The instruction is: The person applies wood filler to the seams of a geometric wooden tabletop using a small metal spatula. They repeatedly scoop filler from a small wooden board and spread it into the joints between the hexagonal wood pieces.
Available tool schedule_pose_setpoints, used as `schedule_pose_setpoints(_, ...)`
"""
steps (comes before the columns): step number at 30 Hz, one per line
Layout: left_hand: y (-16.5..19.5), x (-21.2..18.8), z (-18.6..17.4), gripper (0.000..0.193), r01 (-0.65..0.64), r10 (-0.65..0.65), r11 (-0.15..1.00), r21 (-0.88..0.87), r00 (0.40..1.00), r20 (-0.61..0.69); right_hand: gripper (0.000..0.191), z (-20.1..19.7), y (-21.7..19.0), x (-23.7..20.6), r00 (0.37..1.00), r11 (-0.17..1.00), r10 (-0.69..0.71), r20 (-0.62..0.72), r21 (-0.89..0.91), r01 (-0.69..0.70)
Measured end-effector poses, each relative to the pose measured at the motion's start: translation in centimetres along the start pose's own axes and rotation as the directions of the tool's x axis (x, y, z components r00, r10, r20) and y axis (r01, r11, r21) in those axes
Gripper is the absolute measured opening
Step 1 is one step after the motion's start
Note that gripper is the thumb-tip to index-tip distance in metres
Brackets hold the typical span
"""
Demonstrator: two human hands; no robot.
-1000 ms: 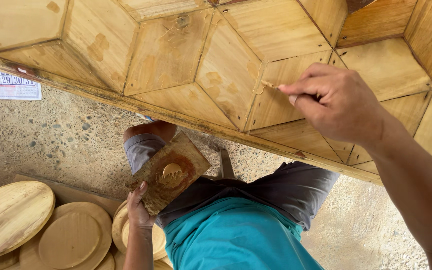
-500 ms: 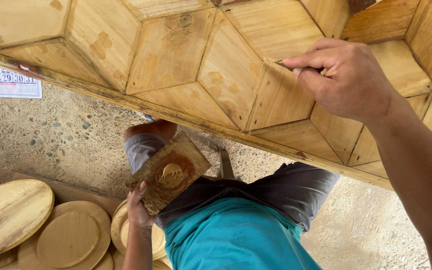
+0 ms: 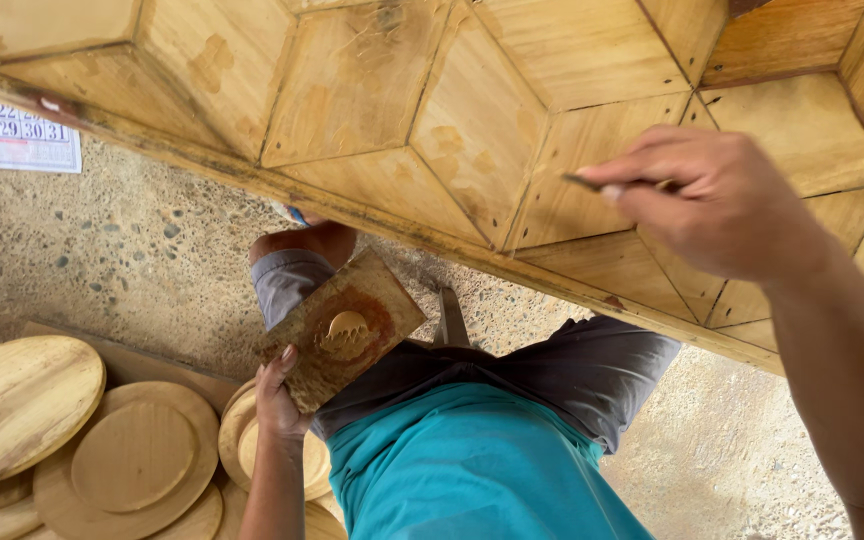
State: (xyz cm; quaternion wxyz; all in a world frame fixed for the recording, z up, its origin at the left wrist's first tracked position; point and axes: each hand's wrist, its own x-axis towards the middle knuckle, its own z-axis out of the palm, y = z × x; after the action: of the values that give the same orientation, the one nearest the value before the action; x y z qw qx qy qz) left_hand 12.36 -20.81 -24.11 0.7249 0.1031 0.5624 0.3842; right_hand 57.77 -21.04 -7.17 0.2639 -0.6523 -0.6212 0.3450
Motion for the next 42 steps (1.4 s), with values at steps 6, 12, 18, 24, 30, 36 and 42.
schedule_pose_setpoints(6,0.1,0.1,-0.3,0.042,-0.025,0.026,1.0,-0.011,0.999,0.019,0.02,1.4,-0.3,-4.9,0.979,0.977,0.184,-0.089,0.127,-0.172)
schedule_pose_setpoints(12,0.2,0.4,-0.1,0.036,-0.037,0.038,0.996,0.08,0.999,-0.009,0.022,6.1,-3.4,-7.3,0.972,0.995,0.1,-0.212,-0.008,-0.104)
schedule_pose_setpoints(18,0.2,0.2,0.0,0.038,-0.007,0.02,0.99,0.139,0.996,-0.091,0.022,7.2,-4.8,-4.4,0.974,0.978,-0.054,-0.221,-0.208,0.007)
schedule_pose_setpoints(24,0.3,-0.6,-0.8,0.038,-0.032,0.036,0.997,0.073,0.998,-0.048,0.02,7.8,-5.4,-3.7,0.974,0.946,-0.075,-0.215,-0.324,0.001)
schedule_pose_setpoints(30,0.3,-0.6,-1.6,0.034,-0.044,0.047,0.998,0.053,0.998,-0.048,0.02,7.9,-6.3,-4.0,0.958,0.896,-0.159,-0.24,-0.442,0.038)
schedule_pose_setpoints(36,0.3,-0.4,-2.0,0.033,-0.042,0.044,0.997,0.064,0.998,-0.033,0.02,8.3,-6.6,-4.2,0.965,0.929,-0.08,-0.249,-0.369,-0.018)
schedule_pose_setpoints(42,0.0,-0.2,-2.2,0.032,-0.052,0.053,0.998,0.021,0.998,-0.032,0.021,8.4,-5.6,-3.7,0.966,0.923,-0.096,-0.241,-0.384,-0.004)
